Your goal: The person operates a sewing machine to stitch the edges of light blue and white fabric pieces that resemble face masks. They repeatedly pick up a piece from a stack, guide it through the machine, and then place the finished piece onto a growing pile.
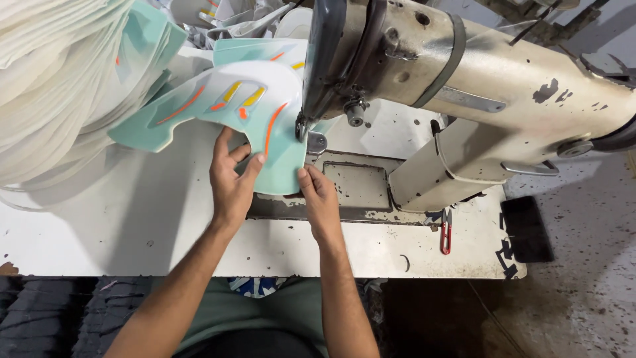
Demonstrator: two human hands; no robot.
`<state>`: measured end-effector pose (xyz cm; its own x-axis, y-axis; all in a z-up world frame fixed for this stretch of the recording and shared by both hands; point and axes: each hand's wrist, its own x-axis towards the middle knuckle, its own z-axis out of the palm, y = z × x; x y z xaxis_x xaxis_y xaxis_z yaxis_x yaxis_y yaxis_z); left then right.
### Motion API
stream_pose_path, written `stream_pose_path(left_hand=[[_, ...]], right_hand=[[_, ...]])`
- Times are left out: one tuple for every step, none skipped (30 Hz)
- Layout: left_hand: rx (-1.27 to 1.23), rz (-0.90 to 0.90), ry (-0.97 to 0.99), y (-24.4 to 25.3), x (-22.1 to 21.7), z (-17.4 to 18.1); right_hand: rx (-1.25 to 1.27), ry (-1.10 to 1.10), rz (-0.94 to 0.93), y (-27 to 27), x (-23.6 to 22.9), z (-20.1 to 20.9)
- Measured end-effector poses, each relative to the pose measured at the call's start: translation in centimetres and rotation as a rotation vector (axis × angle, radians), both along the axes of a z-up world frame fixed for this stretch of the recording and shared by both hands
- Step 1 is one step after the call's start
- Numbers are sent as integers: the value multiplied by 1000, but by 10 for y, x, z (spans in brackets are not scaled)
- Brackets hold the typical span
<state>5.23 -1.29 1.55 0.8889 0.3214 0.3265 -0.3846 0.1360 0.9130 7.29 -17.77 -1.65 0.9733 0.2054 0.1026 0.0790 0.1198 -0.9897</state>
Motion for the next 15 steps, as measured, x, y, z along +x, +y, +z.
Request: stream_pose_path(left_hand=[[-7,15,-9,-1,5,0],[-7,15,-10,-1,9,0],[-9,28,-44,-1,13,-1],[-10,40,-77,-1,18,-1],[-11,40,-78,-1,23,-3],[-7,53,-105,-1,29,-5],[-2,66,-133,-1,34,-7],[-2,66,-134,-1,40,-10],[-2,75,-132,0,46,-13],[-1,84,-130,0,53,-16],[1,85,-129,0,54,-14],[5,99,-115,-1,56,-13],[10,110,-104,0,61,-9],[15,109,-107,2,67,-7],[9,111,-107,2,69,-8]], right_hand=[[5,12,9,0,-2,2],[4,11,9,0,-3,4],[7,11,19,0,-3,6],[9,11,29,0,-3,8],[9,10,29,1,-1,9],[20,-7,30,2,1,10],[31,-25,32,3,3,11],[30,-26,32,2,8,11],[20,-41,21,3,13,11],[10,-55,9,3,18,11],[12,-54,10,-6,19,20],[-243,-81,-51,-16,21,30],[-496,-110,-116,-25,25,40],[-492,-112,-118,-47,25,55],[-602,-363,-381,-71,21,68]])
